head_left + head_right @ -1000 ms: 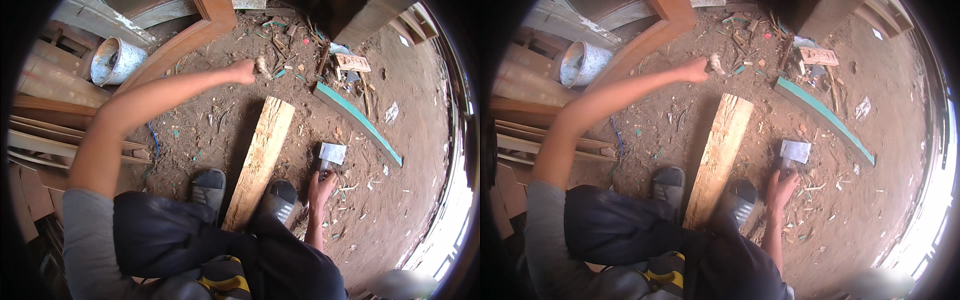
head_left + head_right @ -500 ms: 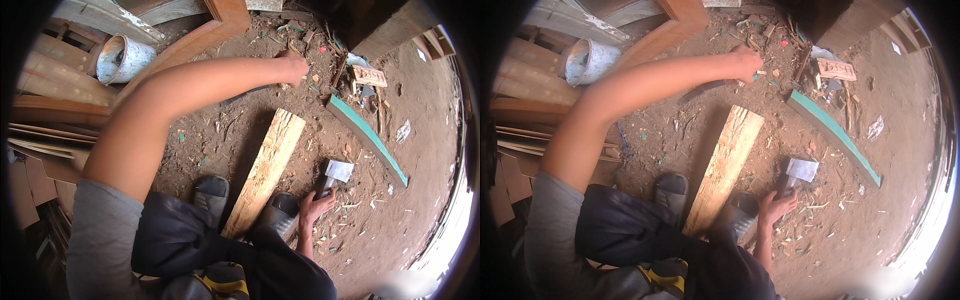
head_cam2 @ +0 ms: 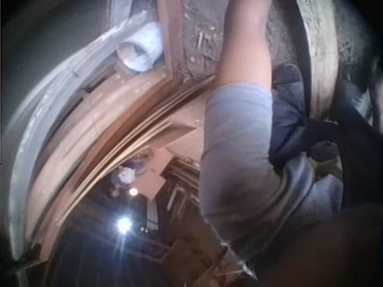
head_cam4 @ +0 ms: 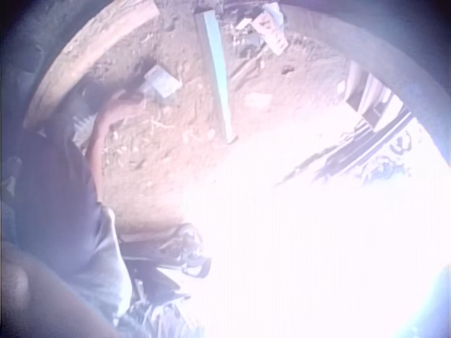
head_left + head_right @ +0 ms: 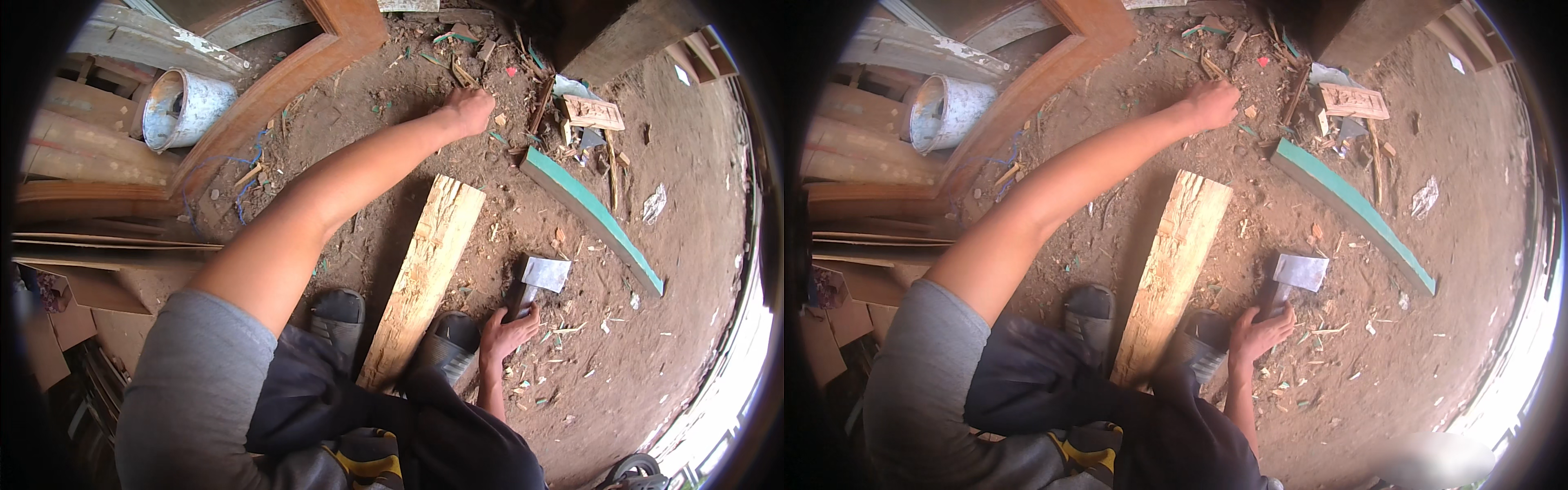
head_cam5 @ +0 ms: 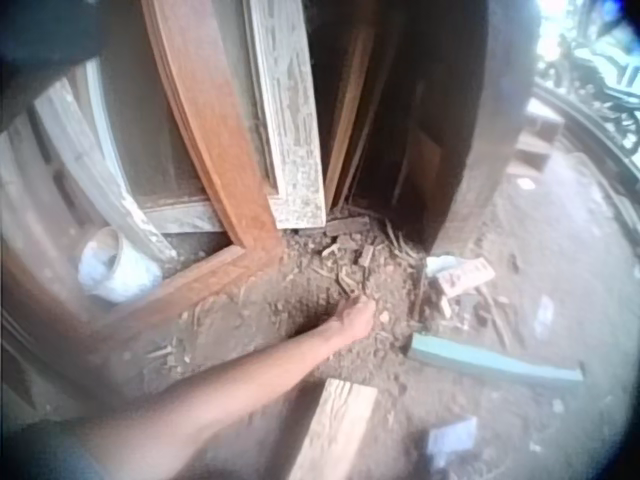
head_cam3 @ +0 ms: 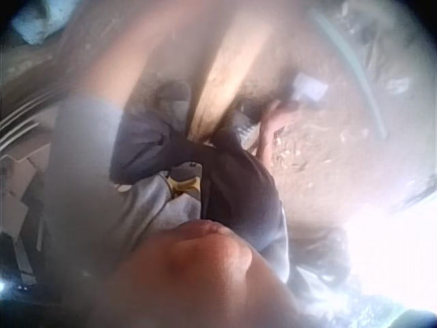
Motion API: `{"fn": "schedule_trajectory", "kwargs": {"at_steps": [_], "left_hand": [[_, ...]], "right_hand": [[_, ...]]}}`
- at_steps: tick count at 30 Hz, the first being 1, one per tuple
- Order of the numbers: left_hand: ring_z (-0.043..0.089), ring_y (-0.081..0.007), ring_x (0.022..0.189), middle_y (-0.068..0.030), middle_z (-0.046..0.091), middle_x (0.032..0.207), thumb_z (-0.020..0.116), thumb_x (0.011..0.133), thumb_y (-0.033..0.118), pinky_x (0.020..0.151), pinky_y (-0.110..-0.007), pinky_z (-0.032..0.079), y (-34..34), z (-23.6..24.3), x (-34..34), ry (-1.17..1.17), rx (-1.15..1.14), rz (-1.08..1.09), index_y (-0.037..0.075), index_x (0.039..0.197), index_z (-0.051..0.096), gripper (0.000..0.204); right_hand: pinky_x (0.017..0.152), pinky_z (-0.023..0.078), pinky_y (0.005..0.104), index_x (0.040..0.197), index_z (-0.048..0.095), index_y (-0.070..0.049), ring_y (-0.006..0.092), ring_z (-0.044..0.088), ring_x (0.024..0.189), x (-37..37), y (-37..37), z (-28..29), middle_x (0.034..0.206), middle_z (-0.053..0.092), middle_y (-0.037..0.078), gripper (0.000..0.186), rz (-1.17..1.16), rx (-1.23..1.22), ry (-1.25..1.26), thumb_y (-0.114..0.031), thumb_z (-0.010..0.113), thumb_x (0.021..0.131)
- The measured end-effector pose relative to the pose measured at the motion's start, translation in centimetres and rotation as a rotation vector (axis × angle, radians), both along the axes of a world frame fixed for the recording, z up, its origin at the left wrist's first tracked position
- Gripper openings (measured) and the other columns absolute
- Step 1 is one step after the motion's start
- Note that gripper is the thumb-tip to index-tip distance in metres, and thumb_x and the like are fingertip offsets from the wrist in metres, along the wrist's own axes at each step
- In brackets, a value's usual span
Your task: The person uses a chisel and mallet to carve a groove into a wooden plank. They repeatedly strike the chisel to remove wood chips and clear debris from the cut.
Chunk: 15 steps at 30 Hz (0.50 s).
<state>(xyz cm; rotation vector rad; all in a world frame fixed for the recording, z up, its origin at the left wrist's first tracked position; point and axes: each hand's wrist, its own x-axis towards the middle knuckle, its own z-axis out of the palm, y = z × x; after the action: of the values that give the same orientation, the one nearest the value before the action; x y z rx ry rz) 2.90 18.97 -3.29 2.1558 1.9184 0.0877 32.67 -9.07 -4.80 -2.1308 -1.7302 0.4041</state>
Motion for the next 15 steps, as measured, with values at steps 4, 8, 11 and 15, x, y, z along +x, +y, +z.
{"fn": "schedule_trajectory", "kwargs": {"at_steps": [4,8,11,15], "left_hand": [[0.055,-0.023,0.089,-0.0144,0.058,0.099,0.05,0.082,-0.003,0.083,-0.038,0.042,-0.1,0.7,0.9,-0.031,-0.183,0.066,-0.002,0.099,0.058,0.019],[0.062,-0.0302,0.086,-0.0189,0.063,0.095,0.053,0.082,0.006,0.076,-0.041,0.05,0.0,0.4,1.1,0.007,-0.134,0.063,-0.002,0.091,0.062,0.015],[0.057,-0.0237,0.072,-0.0177,0.06,0.088,0.051,0.08,0.0,0.059,-0.035,0.047,0.2,-0.2,1.1,-0.037,-0.15,0.09,-0.002,0.086,0.06,0.012],[0.061,-0.0295,0.077,-0.0203,0.064,0.088,0.05,0.081,0.004,0.065,-0.04,0.05,0.0,-0.7,0.7,-0.088,-0.059,0.147,-0.001,0.088,0.062,0.015]], "right_hand": [[0.095,0.033,0.0519,0.125,0.037,0.006,0.0417,0.042,0.11,0.0,0.0,0.0,0.117,0.044,0.025,0.056,0.009,0.014,-0.019,-0.005,0.059,0.075],[0.096,0.032,0.0516,0.126,0.037,0.006,0.0413,0.042,0.11,0.1,0.0,-0.1,0.118,0.045,0.025,0.056,0.001,0.019,-0.007,-0.007,0.059,0.075],[0.098,0.031,0.0507,0.126,0.037,0.005,0.0412,0.041,0.111,0.1,0.1,0.0,0.117,0.046,0.024,0.057,-0.003,0.015,0.011,-0.01,0.058,0.076],[0.098,0.031,0.0501,0.126,0.037,0.005,0.0412,0.041,0.112,0.1,0.1,0.1,0.117,0.046,0.025,0.056,-0.009,0.007,0.022,-0.011,0.058,0.076]]}}
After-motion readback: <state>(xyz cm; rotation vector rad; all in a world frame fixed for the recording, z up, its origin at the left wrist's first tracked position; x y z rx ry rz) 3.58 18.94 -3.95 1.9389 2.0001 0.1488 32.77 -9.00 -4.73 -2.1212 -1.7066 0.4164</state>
